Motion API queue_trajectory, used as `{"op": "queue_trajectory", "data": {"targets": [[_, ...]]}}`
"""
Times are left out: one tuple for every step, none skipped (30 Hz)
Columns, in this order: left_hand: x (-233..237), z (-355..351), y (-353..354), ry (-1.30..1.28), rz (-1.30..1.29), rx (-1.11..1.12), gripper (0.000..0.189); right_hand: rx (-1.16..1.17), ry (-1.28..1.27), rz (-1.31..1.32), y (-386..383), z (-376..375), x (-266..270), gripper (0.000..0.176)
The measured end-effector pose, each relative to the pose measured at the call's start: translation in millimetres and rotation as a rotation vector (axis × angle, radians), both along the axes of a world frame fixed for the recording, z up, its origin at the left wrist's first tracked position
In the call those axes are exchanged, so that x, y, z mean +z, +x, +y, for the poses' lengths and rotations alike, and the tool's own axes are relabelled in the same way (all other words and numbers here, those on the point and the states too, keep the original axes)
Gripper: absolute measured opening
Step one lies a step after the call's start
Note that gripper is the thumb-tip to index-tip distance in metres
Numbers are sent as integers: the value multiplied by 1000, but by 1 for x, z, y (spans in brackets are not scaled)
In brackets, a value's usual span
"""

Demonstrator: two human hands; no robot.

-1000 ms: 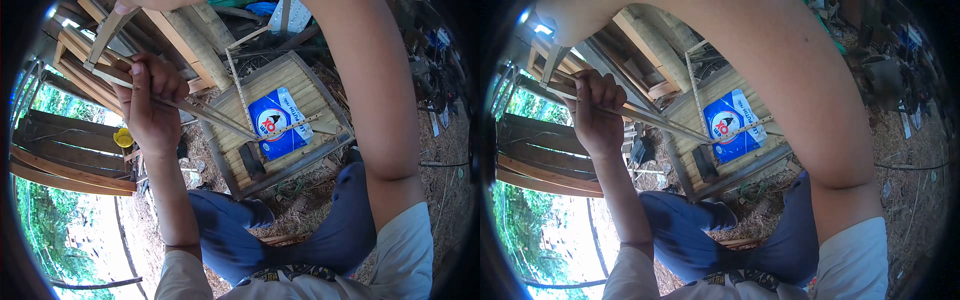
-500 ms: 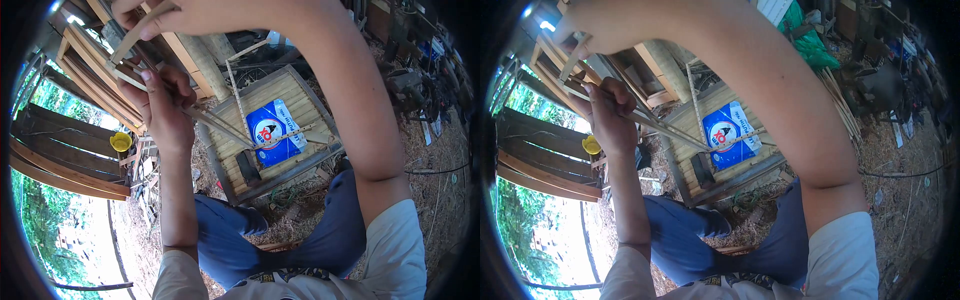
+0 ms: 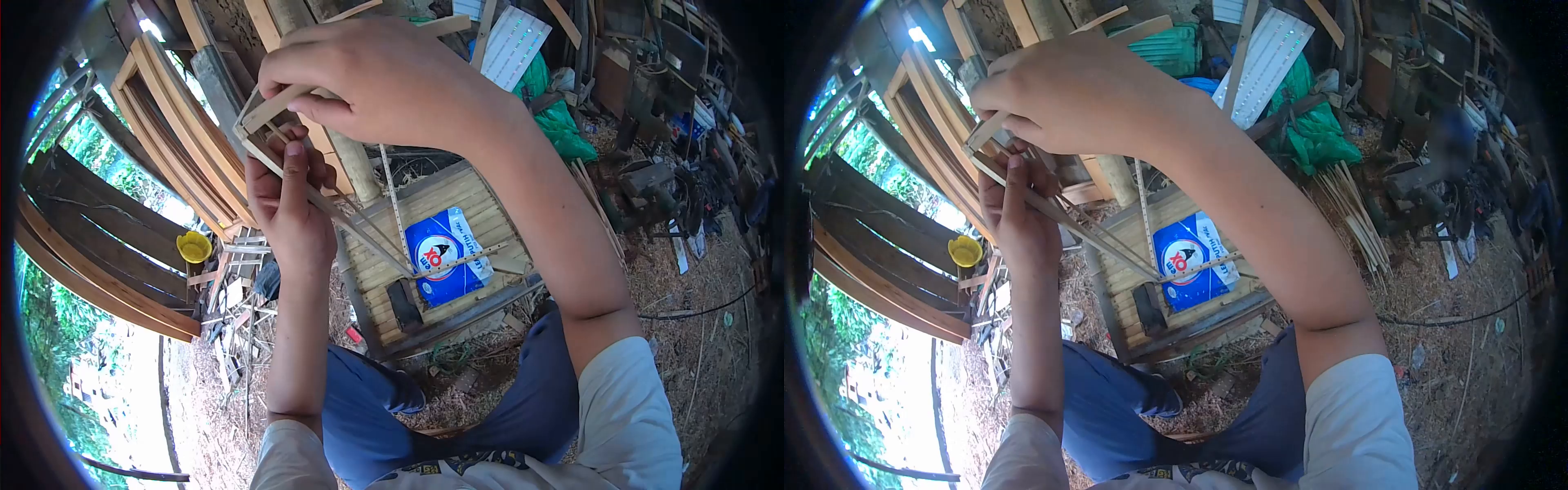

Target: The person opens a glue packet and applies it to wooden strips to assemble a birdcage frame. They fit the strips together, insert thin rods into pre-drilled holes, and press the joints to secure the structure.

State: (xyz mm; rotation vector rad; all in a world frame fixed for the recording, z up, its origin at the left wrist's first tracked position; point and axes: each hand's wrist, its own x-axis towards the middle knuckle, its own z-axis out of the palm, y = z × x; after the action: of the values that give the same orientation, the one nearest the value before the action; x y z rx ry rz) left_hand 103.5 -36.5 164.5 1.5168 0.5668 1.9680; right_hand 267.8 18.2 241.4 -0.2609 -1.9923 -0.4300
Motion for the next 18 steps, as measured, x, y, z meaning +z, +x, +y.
{"op": "queue_trajectory", "data": {"targets": [[-1,2,-4,7,-5,-49,21,10,18,11,-2,1,-1,14],[-1,2,-3,32,-1,-31,22,16,39,10,-2,2,-1,13],[-2,2,1,56,3,-13,24,22,58,8,0,5,0,12],[-3,2,4,79,5,6,25,29,77,6,0,6,0,12],[-4,2,5,95,12,11,26,27,58,1,0,5,0,11],[-4,2,5,110,18,15,27,24,38,-5,0,4,0,11],[-4,3,6,124,25,19,28,20,17,-9,0,2,1,11],[-4,4,6,124,23,27,27,-28,0,-15,0,-1,0,11],[-4,5,6,122,21,36,27,-76,-19,-20,0,-5,1,12],[-4,6,6,117,21,46,27,-124,-41,-24,1,-8,1,12],[-2,6,7,113,8,64,27,-2,-48,-50,1,-4,3,10],[0,4,8,107,-4,82,26,122,-56,-74,1,4,7,14],[0,4,8,101,-16,101,27,171,-50,-79,1,6,6,17],[-1,9,2,128,-18,64,24,221,-44,-85,2,8,6,22],[3,9,1,90,-20,76,22,196,-24,-76,4,8,5,22],[10,8,2,52,-24,89,20,170,-3,-67,6,7,6,23],[12,7,-1,14,-27,102,18,167,-78,-126,10,2,10,23],[11,8,-15,45,66,-4,15,162,-149,-184,18,-5,18,23]]}}
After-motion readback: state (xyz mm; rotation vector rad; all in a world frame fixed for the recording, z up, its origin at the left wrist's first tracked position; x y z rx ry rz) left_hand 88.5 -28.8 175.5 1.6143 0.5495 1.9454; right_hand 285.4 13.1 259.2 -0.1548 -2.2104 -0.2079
